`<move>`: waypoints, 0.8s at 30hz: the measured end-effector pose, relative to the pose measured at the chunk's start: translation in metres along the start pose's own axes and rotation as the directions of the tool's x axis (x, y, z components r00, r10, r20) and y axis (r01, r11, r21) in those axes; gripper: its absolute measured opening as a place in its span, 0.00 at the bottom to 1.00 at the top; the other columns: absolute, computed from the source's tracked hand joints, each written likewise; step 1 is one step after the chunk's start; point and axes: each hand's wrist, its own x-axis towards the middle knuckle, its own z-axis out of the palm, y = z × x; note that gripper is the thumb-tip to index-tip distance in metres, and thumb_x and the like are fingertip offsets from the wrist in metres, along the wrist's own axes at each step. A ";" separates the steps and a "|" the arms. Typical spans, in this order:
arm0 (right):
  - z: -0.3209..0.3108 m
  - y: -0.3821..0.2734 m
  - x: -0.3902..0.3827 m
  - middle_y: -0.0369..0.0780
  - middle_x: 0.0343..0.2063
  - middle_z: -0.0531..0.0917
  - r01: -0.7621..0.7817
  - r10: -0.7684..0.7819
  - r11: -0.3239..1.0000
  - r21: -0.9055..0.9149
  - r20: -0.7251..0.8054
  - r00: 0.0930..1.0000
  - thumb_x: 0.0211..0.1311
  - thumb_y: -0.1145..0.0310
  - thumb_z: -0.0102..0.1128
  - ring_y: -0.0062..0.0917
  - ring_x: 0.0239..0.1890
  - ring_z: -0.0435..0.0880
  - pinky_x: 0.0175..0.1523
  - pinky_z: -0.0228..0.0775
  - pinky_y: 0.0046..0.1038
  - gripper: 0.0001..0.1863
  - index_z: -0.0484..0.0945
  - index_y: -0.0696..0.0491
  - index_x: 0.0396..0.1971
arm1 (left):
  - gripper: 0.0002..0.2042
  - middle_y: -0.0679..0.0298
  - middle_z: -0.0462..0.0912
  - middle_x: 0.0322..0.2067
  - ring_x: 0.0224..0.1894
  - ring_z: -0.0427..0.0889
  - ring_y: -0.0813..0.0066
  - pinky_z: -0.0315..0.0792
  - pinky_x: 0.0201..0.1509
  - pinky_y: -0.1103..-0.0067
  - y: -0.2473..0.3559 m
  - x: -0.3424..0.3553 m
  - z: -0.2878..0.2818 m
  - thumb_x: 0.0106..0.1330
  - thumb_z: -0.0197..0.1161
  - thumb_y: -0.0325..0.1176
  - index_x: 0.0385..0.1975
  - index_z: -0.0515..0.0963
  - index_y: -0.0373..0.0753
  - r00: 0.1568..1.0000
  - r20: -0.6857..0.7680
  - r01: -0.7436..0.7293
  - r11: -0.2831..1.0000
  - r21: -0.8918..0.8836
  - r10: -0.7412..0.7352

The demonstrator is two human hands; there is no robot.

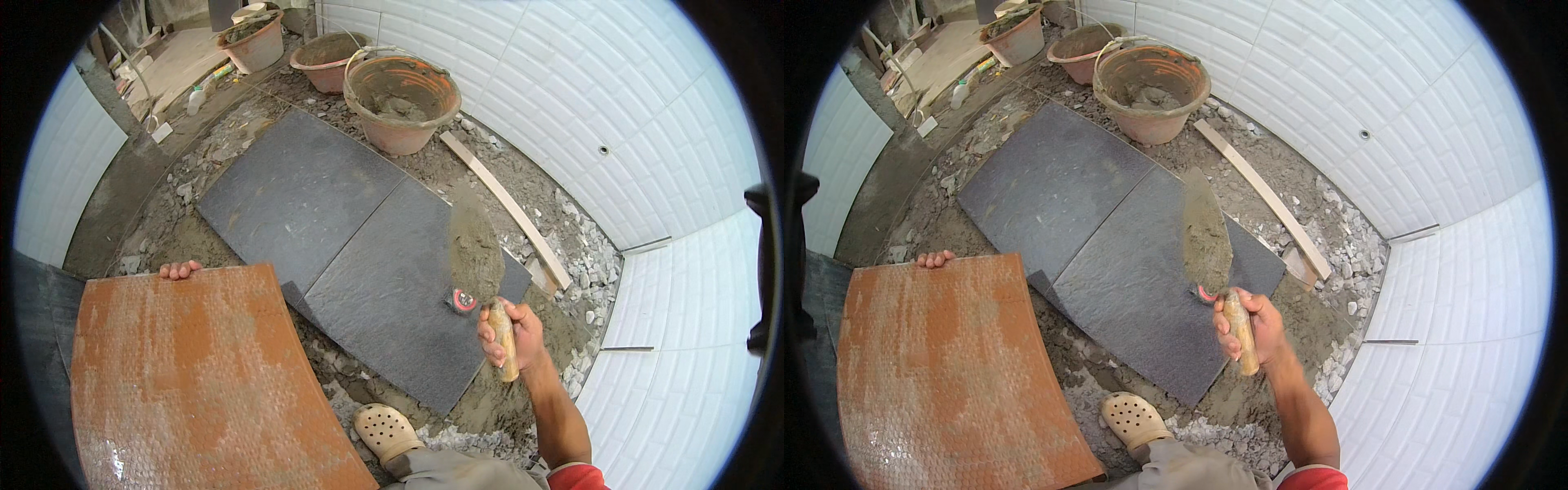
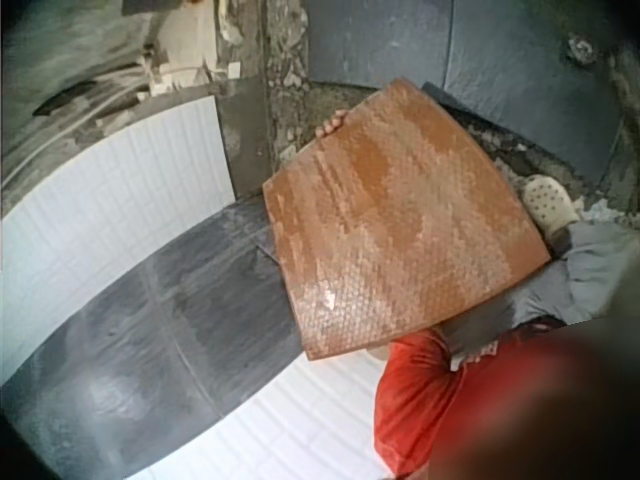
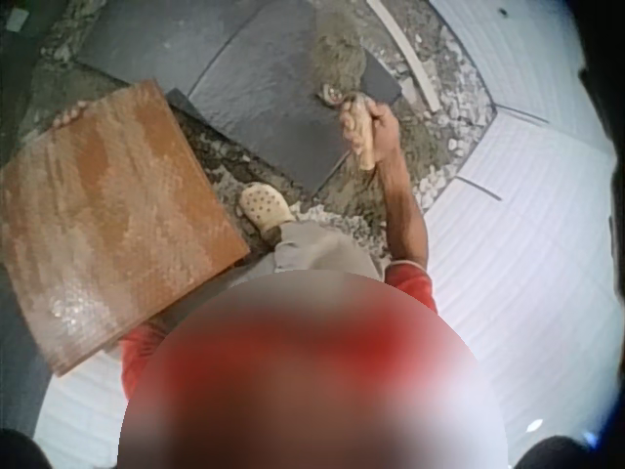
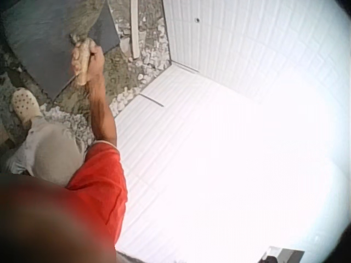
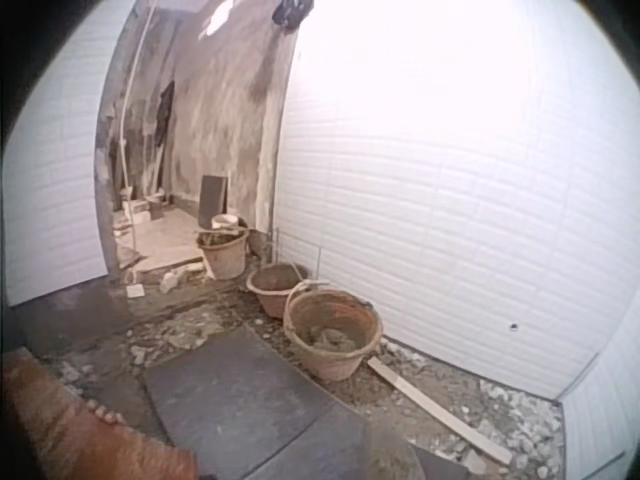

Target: The person spreads cement on the floor and places a dark tile, then uses a rubber mallet to tap it into place. They apply cement to the back of another tile and set it down, tapping it to level the surface.

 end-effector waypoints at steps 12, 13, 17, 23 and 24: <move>0.006 -0.130 0.023 0.34 0.27 0.77 0.292 -0.719 0.342 -0.893 -0.049 0.693 0.71 0.59 0.57 0.16 0.18 0.74 0.22 0.68 0.22 0.15 0.73 0.54 0.47 | 0.17 0.54 0.82 0.48 0.56 0.79 0.57 0.60 0.75 0.60 -0.010 -0.013 0.006 0.80 0.44 0.38 0.54 0.76 0.35 0.997 -0.072 -0.005 0.999 0.040 0.008; 0.008 -0.138 0.027 0.34 0.27 0.77 0.223 -0.692 0.363 -0.905 -0.102 0.715 0.71 0.58 0.57 0.16 0.17 0.73 0.22 0.67 0.22 0.15 0.73 0.54 0.47 | 0.17 0.54 0.82 0.49 0.56 0.79 0.57 0.59 0.76 0.60 -0.011 -0.013 0.004 0.81 0.44 0.38 0.54 0.76 0.35 0.998 -0.056 -0.001 0.999 0.044 0.003; 0.016 -0.164 0.060 0.33 0.25 0.76 0.011 -0.661 0.243 -0.970 -0.157 0.734 0.70 0.57 0.59 0.14 0.16 0.71 0.21 0.63 0.21 0.17 0.73 0.54 0.48 | 0.16 0.55 0.80 0.50 0.57 0.76 0.56 0.59 0.75 0.60 -0.006 -0.016 0.001 0.81 0.45 0.39 0.56 0.73 0.35 0.998 -0.058 -0.016 0.999 0.039 0.019; 0.069 -0.235 0.189 0.50 0.36 0.86 -0.193 -0.653 -0.657 -0.729 0.422 0.629 0.66 0.55 0.60 0.41 0.36 0.87 0.39 0.78 0.39 0.23 0.76 0.56 0.52 | 0.16 0.55 0.80 0.51 0.57 0.77 0.57 0.59 0.75 0.59 -0.002 -0.015 -0.007 0.81 0.44 0.39 0.55 0.73 0.35 0.998 -0.034 -0.056 0.997 0.060 0.058; 0.082 -0.242 0.212 0.52 0.36 0.86 -0.241 -0.631 -0.692 -0.680 0.409 0.659 0.65 0.55 0.61 0.45 0.37 0.87 0.39 0.78 0.42 0.21 0.78 0.56 0.49 | 0.16 0.55 0.80 0.51 0.57 0.77 0.57 0.59 0.75 0.59 -0.001 -0.015 -0.007 0.81 0.44 0.39 0.55 0.73 0.35 0.997 -0.045 -0.058 0.997 0.053 0.061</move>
